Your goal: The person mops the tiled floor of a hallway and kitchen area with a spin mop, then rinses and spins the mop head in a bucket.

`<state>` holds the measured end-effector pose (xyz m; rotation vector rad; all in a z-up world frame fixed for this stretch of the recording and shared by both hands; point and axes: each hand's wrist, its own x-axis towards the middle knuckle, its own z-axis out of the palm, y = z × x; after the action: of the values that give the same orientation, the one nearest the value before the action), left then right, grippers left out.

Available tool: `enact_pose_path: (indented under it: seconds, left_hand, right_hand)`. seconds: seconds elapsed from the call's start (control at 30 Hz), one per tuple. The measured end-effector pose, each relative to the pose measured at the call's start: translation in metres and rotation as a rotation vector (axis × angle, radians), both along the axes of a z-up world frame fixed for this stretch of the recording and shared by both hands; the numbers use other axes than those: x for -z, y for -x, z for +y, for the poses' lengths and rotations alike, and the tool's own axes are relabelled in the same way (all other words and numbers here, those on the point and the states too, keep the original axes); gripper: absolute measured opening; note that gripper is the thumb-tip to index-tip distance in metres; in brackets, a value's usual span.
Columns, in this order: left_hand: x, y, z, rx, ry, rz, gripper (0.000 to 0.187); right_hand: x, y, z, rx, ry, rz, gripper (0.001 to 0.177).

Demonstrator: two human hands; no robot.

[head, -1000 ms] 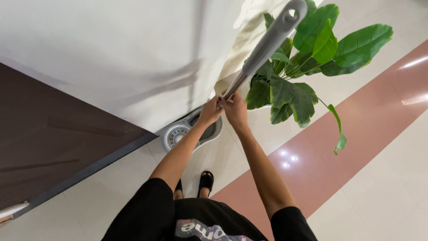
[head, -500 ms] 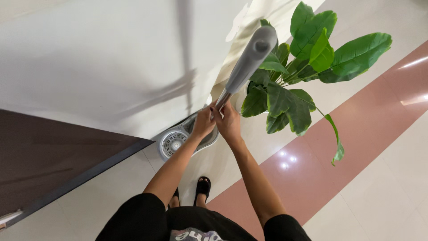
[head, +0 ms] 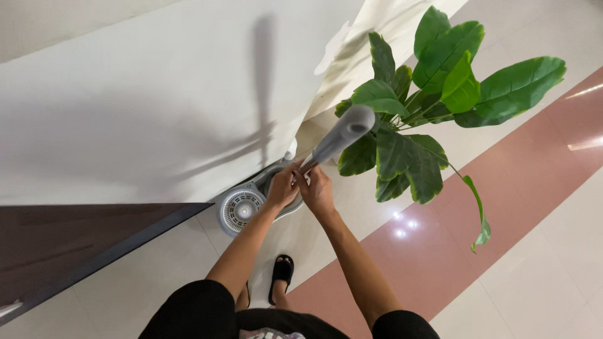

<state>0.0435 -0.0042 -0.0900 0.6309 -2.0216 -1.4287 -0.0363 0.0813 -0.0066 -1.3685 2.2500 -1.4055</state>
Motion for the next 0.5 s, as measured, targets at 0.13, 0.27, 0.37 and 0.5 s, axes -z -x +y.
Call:
enact_pose_path:
  seconds: [0.13,0.27,0.37,0.5]
  left_hand:
    - [0.045,0.007,0.003,-0.026,0.003,-0.005,0.046]
    - [0.104,0.014,-0.002,-0.047,0.063,-0.027,0.048]
    - [0.140,0.015,-0.001,-0.058,0.023,-0.089,0.049]
    - [0.124,0.017,-0.003,-0.024,-0.008,-0.131,0.052]
  right_hand:
    - [0.046,0.007,0.003,0.025,-0.006,0.032,0.023]
    - [0.098,0.013,-0.005,0.068,-0.148,-0.003,0.025]
    - [0.126,0.013,-0.001,0.076,-0.266,-0.009,0.029]
    - [0.096,0.020,-0.003,0.078,-0.388,0.102,0.031]
